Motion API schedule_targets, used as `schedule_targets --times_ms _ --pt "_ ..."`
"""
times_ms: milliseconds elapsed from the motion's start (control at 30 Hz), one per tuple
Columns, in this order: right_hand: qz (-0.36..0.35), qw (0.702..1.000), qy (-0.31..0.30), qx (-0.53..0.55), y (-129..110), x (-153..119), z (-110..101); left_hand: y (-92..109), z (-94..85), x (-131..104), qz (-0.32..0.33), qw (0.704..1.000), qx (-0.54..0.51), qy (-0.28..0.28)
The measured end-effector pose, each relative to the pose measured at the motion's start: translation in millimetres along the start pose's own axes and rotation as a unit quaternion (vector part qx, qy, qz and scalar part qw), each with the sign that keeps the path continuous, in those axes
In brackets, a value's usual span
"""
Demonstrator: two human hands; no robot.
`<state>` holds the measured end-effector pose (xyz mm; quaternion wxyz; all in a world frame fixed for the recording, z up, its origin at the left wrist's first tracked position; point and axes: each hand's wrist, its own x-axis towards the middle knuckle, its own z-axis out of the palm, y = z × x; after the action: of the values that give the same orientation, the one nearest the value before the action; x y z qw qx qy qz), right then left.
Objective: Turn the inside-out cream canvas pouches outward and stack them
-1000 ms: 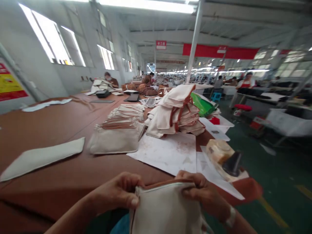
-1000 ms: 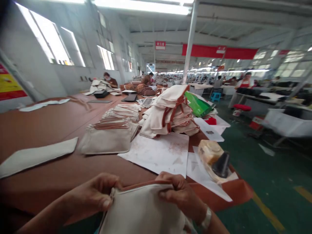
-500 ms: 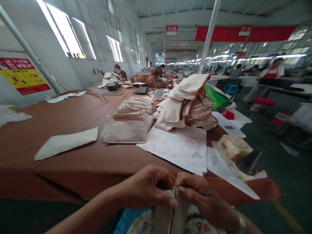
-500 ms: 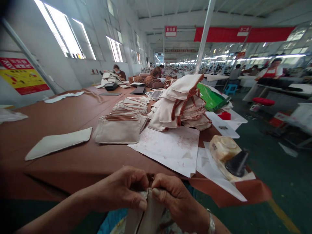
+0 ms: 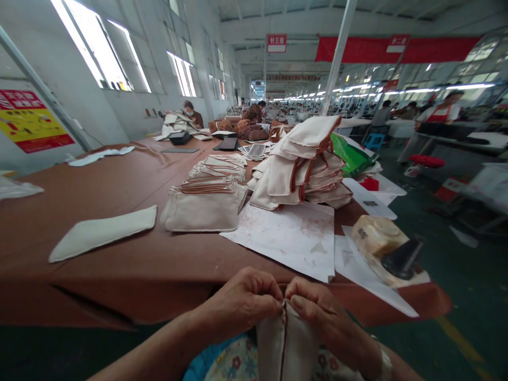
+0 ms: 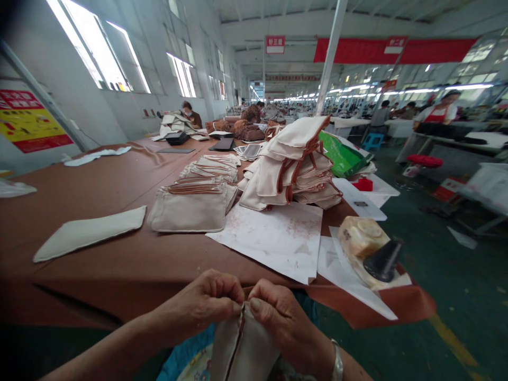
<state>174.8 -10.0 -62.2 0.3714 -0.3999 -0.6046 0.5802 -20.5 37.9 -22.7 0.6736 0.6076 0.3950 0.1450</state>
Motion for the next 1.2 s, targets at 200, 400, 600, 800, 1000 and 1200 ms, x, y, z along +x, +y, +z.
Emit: schedule_targets --times_ms 200,400,600,800,1000,1200 --pt "0.014 0.999 0.003 0.046 0 2 0 0 2.5 2 -0.019 1.0 0.01 0.017" --pt "0.028 0.998 0.018 0.044 4 -1 2 2 3.4 5 -0.007 0.998 0.066 0.005" --pt "0.02 0.999 0.02 0.046 4 1 1 0 5.4 8 -0.02 0.998 0.066 0.005" --pt "0.038 0.99 0.0 0.132 -2 1 -3 -1 13.4 7 -0.006 0.998 0.054 0.031" --pt "0.066 0.993 -0.005 0.094 2 -1 -5 10 15.3 -2 0.038 0.979 0.187 0.066" --pt "0.1 0.981 0.037 0.164 3 -3 -3 4 2.9 -9 0.196 0.927 0.307 0.088"
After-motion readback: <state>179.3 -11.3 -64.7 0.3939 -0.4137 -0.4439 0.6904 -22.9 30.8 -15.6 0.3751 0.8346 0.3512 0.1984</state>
